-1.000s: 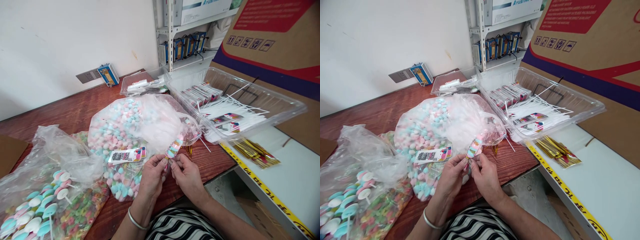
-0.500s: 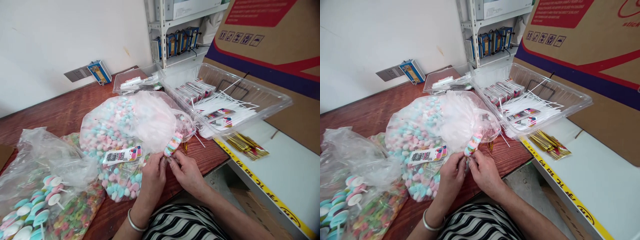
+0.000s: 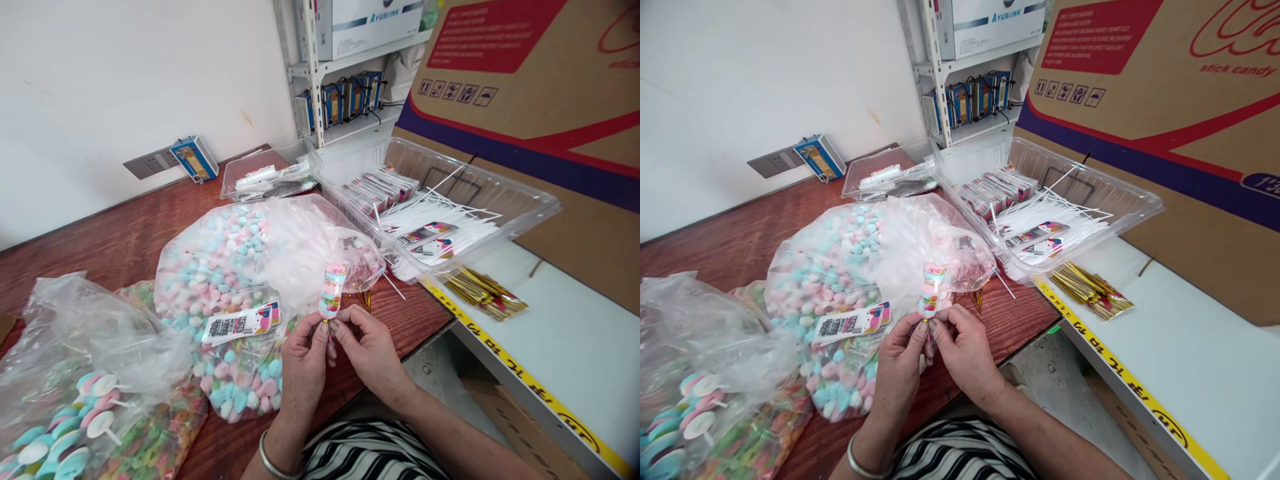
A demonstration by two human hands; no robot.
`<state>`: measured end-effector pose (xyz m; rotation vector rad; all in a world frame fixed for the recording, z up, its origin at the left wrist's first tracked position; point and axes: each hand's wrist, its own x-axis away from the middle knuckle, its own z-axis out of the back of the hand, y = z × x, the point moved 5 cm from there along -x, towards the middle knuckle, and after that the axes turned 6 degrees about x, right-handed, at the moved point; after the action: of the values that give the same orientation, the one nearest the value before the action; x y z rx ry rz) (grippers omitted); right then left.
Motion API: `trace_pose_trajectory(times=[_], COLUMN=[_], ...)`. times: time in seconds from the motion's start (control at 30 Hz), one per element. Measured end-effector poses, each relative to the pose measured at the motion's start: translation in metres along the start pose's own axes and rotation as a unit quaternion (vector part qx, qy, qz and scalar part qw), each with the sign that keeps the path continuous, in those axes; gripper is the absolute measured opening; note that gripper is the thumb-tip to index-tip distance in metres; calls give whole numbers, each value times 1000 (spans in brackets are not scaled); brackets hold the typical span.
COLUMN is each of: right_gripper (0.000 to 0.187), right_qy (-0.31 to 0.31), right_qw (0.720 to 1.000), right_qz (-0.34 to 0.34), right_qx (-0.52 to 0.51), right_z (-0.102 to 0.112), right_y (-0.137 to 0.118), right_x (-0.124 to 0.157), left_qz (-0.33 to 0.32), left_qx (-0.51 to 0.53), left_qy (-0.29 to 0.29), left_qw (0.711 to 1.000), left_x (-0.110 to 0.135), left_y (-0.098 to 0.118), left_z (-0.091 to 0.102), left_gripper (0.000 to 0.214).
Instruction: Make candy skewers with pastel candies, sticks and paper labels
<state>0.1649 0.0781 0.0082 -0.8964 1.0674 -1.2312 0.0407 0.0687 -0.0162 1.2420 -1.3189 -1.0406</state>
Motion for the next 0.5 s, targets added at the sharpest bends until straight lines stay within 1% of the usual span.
trace_pose_trajectory(times=[0.07, 0.1, 0.13, 0.2, 0.23, 0.3, 0.33, 0.37, 0.43, 0.47, 0.5], right_gripper=[19, 19, 17, 15, 14, 13, 13, 13, 13, 14, 14], right_qy=[-11, -18, -33, -87, -120, -165, -166, -150, -87, -51, -22], right_qw=[1000, 1000, 999, 993, 987, 978, 979, 985, 996, 996, 992], right_qz=[-8, -7, -7, -15, -22, -32, -26, -12, 36, 68, 100], right_qx=[-13, -21, -34, -77, -101, -124, -113, -86, -3, 39, 75], right_z=[2, 3, 4, 1, -1, -2, 1, 7, 26, 37, 47], right_y=[-3, -5, -8, -14, -17, -21, -23, -25, -33, -40, -47], right_x=[0, 1, 2, 6, 9, 12, 12, 11, 8, 7, 7], left_qz=[2, -11, -30, -79, -99, -135, -154, -167, -179, -159, -122], left_qx=[21, 25, 23, 3, -16, -65, -102, -142, -189, -189, -168], left_qy=[-22, -30, -40, -68, -96, -146, -160, -154, -124, -127, -153], left_qw=[1000, 999, 998, 995, 990, 978, 970, 964, 958, 961, 966], left_x=[-1, -2, -3, -4, -3, 0, 2, 5, 12, 15, 19], left_y=[3, 7, 12, 25, 32, 46, 53, 60, 72, 75, 74], left_z=[0, 2, 4, 11, 14, 20, 23, 26, 32, 30, 25], left_gripper=[23, 20, 16, 8, 9, 21, 23, 22, 16, 15, 16])
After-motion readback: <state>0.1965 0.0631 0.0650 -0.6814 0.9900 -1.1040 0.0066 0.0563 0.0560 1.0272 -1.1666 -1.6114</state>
